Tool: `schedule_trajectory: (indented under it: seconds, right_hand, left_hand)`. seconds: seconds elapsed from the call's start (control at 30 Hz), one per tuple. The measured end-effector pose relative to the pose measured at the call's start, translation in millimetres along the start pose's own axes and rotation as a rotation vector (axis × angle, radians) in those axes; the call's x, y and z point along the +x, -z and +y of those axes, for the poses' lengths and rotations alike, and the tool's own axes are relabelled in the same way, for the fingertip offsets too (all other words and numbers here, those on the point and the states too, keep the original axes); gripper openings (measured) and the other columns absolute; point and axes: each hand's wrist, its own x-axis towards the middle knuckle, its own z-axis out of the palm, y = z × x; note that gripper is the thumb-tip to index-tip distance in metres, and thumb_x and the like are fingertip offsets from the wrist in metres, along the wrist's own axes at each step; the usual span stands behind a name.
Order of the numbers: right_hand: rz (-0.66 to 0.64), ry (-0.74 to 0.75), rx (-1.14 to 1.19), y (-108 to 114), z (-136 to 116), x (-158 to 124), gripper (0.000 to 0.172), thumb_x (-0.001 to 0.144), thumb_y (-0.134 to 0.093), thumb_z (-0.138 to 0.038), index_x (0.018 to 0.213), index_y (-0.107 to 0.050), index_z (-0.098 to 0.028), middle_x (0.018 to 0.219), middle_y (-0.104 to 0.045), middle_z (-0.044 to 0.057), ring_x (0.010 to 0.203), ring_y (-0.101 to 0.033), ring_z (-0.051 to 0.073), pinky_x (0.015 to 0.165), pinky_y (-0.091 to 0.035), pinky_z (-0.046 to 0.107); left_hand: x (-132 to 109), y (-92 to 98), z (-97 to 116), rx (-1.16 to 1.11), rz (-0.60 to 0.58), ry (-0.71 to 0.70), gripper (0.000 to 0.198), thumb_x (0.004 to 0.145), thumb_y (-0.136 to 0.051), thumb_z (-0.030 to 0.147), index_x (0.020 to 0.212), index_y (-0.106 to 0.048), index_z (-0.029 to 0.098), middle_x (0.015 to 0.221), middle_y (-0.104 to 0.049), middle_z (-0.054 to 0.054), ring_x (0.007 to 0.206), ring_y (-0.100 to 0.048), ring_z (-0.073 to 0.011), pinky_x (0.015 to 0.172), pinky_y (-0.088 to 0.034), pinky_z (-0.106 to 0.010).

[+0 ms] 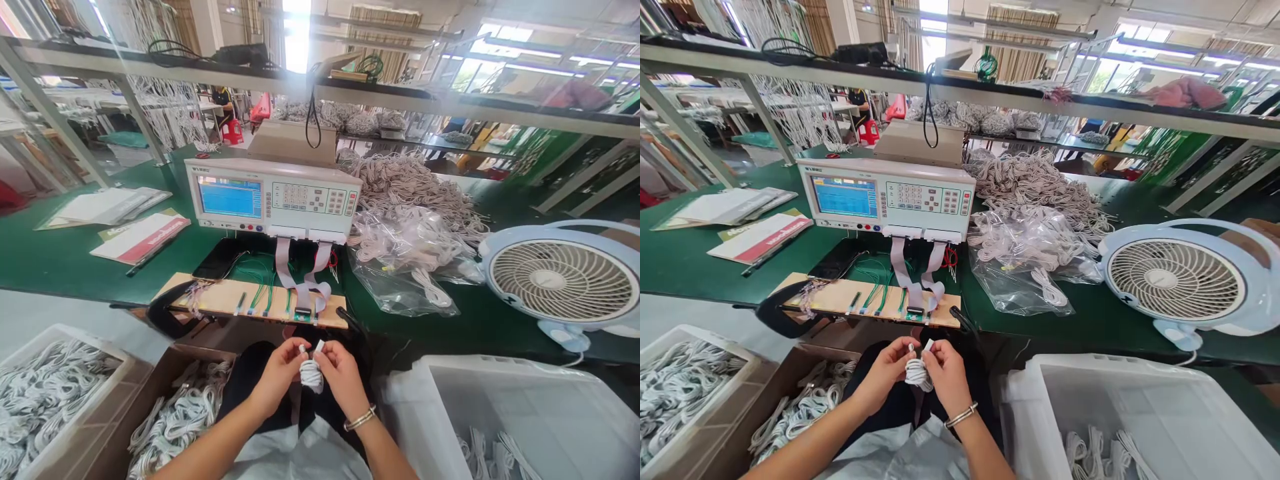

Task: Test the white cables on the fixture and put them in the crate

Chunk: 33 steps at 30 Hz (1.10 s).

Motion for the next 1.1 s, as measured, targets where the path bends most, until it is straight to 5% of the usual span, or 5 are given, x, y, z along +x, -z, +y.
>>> schedule_trajectory:
  seconds: [0.13, 0.37, 0.6, 0.87, 1.1]
  right_hand:
    - [-0.024, -0.024, 0.030, 1.6, -3.2, 15.5, 0.020, 0.071, -0.055, -0.032, 0.079, -0.059, -0.014, 0.065, -0.061, 0.002, 0.060, -0.055, 0.014, 0.055, -0.042, 0.022]
    - [0.010, -0.107, 0.034, 3.7, -3.0, 28.9, 0.024, 0.066, -0.061, -0.033, 0.079, -0.064, -0.013, 0.063, -0.063, 0.003, 0.057, -0.054, 0.014, 0.052, -0.041, 0.023]
    - [0.118, -0.197, 0.339, -10.8, 10.1, 30.6, 0.029, 0.064, -0.063, -0.037, 0.078, -0.064, -0.012, 0.058, -0.061, 0.001, 0.046, -0.048, 0.010, 0.046, -0.038, 0.022]
    - [0.005, -0.062, 0.155, -1.6, 0.3, 28.1, 0.027, 0.068, -0.060, -0.036, 0.084, -0.063, -0.014, 0.068, -0.063, 0.003, 0.057, -0.052, 0.012, 0.050, -0.040, 0.022]
    - [0.061, -0.066, 0.163, -1.5, -1.3, 16.9, 0.029, 0.068, -0.059, -0.039, 0.085, -0.060, -0.015, 0.069, -0.062, 0.002, 0.056, -0.052, 0.012, 0.048, -0.040, 0.021]
  left_hand:
    - [11.6, 1.0, 8.1, -0.006, 0.069, 0.022, 0.026, 0.062, -0.064, 0.033, 0.078, -0.053, 0.015, 0.069, -0.053, 0.000, 0.059, -0.050, -0.0099, 0.056, -0.043, -0.023]
    - [23.4, 15.5, 13.1, 0.048, -0.005, 0.109, 0.031, 0.058, -0.067, 0.036, 0.074, -0.057, 0.012, 0.063, -0.058, -0.002, 0.054, -0.052, -0.0100, 0.056, -0.043, -0.023]
    - [24.9, 26.3, 28.2, 0.017, -0.060, 0.212, 0.026, 0.061, -0.065, 0.034, 0.072, -0.058, 0.012, 0.062, -0.056, -0.001, 0.053, -0.049, -0.0067, 0.052, -0.041, -0.018]
    - [30.1, 4.6, 23.7, -0.093, 0.157, 0.126, 0.024, 0.060, -0.066, 0.031, 0.059, -0.053, 0.011, 0.052, -0.052, 0.001, 0.045, -0.045, -0.0046, 0.044, -0.037, -0.014]
    - [29.2, -4.3, 4.1, -0.354, 0.219, 0.059, 0.019, 0.060, -0.068, 0.025, 0.064, -0.057, 0.010, 0.059, -0.057, -0.001, 0.048, -0.048, -0.0040, 0.049, -0.041, -0.014]
